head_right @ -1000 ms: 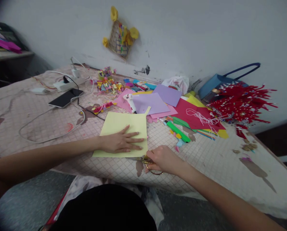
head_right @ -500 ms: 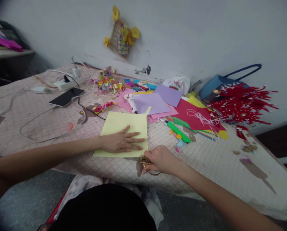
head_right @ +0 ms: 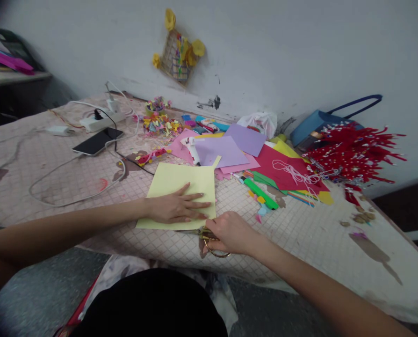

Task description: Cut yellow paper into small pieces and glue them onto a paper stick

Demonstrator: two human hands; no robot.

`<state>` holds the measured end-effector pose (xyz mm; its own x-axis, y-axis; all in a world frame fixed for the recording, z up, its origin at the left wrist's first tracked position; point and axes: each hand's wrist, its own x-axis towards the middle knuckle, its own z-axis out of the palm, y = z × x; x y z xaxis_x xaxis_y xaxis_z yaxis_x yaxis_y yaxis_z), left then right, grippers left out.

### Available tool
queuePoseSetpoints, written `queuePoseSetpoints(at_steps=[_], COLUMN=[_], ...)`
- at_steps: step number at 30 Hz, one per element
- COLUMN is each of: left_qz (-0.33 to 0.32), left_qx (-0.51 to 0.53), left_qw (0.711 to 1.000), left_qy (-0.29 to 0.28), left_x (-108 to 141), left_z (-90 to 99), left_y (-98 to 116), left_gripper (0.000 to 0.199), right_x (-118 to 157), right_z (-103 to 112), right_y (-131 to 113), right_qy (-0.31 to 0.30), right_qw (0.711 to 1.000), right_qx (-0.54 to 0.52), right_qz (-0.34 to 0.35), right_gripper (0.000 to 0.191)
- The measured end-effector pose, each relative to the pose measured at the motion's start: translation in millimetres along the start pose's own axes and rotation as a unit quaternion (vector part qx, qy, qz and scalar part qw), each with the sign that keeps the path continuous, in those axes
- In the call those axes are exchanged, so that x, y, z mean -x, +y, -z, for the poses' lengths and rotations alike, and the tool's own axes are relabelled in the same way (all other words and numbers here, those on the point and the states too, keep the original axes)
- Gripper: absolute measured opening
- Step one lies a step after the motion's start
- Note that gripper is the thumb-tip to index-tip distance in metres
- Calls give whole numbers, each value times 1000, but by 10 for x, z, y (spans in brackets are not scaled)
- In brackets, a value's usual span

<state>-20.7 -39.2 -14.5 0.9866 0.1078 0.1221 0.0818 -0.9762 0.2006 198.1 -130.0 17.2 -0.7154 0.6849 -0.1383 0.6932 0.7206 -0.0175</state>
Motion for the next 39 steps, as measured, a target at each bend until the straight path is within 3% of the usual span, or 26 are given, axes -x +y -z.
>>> queuePoseSetpoints(at_steps=[6,14,25,30,39], left_qz=[2,6,7,15,4], left_qx=[0,8,4,4,0], left_qw=[1000,1000,1000,1000,1000], left_qy=[-6,-3,-15,-27,-5], left_x=[-4,0,-3,-9,-4], left_z=[-6,6,11,25,-15], left_y=[-6,6,10,23,6], left_gripper=[41,41,42,41,41], right_x=[33,-43,-45,-93,-127], right_z=[-59,24,-50,-13,-55], right_y=[46,-58,3,-49,-42], right_qy=[2,-16,-5,-7,3], right_qw=[1000,1000,1000,1000,1000], right_qx=[4,1,2,15,25], right_qz=[8,-11,9,1,13], right_gripper=[32,40,34,41,40])
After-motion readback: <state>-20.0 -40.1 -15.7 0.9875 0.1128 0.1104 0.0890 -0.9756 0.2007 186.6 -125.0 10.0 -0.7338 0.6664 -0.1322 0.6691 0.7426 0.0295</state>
